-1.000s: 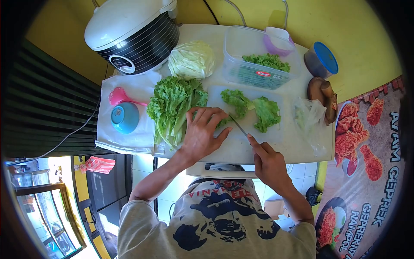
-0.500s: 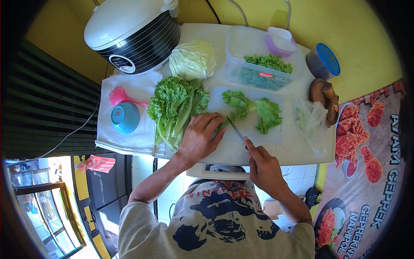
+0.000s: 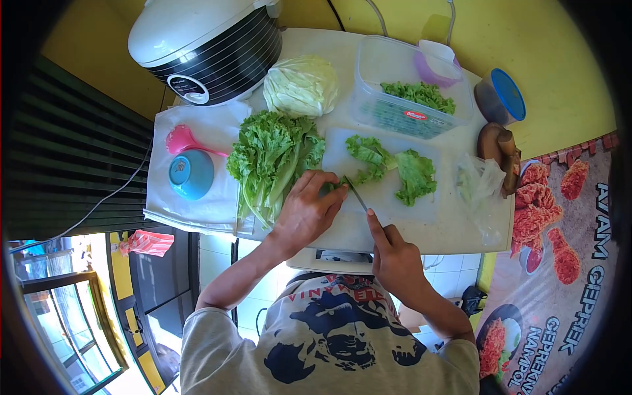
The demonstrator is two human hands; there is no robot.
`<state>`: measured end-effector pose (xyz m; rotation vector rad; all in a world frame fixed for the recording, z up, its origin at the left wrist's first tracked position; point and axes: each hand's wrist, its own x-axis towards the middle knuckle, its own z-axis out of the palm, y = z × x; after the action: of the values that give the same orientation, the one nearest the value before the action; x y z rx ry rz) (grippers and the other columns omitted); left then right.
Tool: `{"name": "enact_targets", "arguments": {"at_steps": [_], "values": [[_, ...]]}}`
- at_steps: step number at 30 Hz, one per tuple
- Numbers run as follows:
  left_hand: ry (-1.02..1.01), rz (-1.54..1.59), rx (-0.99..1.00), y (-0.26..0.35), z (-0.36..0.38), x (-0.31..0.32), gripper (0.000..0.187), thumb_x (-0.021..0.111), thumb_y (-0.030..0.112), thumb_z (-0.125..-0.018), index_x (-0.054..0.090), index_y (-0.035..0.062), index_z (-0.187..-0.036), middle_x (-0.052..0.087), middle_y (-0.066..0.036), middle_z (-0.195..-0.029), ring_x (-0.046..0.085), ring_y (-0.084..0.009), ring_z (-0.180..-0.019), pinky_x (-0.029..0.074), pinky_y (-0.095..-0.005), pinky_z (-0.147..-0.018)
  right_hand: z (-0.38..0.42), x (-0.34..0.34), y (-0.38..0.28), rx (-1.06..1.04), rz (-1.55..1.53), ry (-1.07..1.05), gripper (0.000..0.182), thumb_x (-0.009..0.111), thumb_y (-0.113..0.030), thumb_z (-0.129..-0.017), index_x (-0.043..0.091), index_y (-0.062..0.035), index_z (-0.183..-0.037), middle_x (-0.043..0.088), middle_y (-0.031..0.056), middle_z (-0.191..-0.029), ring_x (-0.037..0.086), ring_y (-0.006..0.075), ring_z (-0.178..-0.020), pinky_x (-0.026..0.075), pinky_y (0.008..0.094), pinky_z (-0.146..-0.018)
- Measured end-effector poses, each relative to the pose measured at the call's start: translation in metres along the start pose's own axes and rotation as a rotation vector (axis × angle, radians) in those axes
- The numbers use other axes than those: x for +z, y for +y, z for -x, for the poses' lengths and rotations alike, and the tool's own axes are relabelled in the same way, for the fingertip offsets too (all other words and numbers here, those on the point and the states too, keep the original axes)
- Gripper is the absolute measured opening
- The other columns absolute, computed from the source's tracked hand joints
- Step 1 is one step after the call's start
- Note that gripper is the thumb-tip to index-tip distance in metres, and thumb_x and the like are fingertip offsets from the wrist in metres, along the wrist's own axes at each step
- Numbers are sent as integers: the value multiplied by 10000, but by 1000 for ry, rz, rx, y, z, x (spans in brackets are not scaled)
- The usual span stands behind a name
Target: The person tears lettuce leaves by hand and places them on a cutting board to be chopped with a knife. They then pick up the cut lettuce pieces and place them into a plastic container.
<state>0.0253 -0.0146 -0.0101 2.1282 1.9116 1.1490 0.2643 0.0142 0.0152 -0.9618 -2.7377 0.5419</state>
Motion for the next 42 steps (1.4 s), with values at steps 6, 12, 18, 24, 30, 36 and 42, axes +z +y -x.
{"name": "enact_targets", "arguments": {"at_steps": [6,12,18,24,30,36,42], "values": [[-9,17,-9,1,0,-2,226,815,25,-847,808,61,-1070,680,-103,-1103,657,-304,-1024,572,-416,-869,-12,4,-5,-10,0,44,723,654,-2,-896,455,-49,-1589,591,115,-908,611,284,-562,546,410,-515],[-15,43,-19,-2,6,-4,250,808,14,-851,798,56,-1097,689,-108,-1118,664,-315,-1028,579,-421,-884,9,0,0,19,13,-3,740,650,-25,-894,439,-63,-1603,605,129,-949,644,289,-581,570,417,-527],[34,61,-4,5,-5,6,311,792,26,-870,763,45,-1180,706,-118,-1128,673,-317,-1050,579,-433,-883,8,-7,5,92,19,45,753,641,-19,-913,405,-88,-1625,612,130,-939,652,298,-591,572,427,-535],[72,36,-32,11,-18,6,308,742,54,-926,734,26,-1233,729,-143,-1170,675,-344,-1069,540,-459,-952,9,-14,8,81,-24,115,743,630,1,-924,401,-91,-1626,627,130,-944,653,294,-593,561,428,-523],[32,-62,-137,5,-17,0,287,778,104,-903,757,46,-1184,701,-141,-1242,640,-357,-1147,515,-479,-993,12,-15,5,15,-95,87,723,631,-7,-928,423,-98,-1614,628,124,-921,639,288,-559,552,421,-504],[3,-76,-111,0,-14,-1,178,795,118,-887,754,59,-1050,689,-120,-1242,624,-341,-1155,500,-477,-977,9,-12,10,51,-43,43,717,641,-22,-922,441,-108,-1605,627,120,-929,631,290,-545,550,427,-504],[-9,-70,-130,2,-16,-2,175,767,60,-876,712,75,-1041,717,-85,-1065,644,-317,-1026,479,-460,-898,8,-13,10,33,-59,57,734,652,-20,-907,443,-108,-1604,631,121,-936,632,288,-546,552,425,-509]]}}
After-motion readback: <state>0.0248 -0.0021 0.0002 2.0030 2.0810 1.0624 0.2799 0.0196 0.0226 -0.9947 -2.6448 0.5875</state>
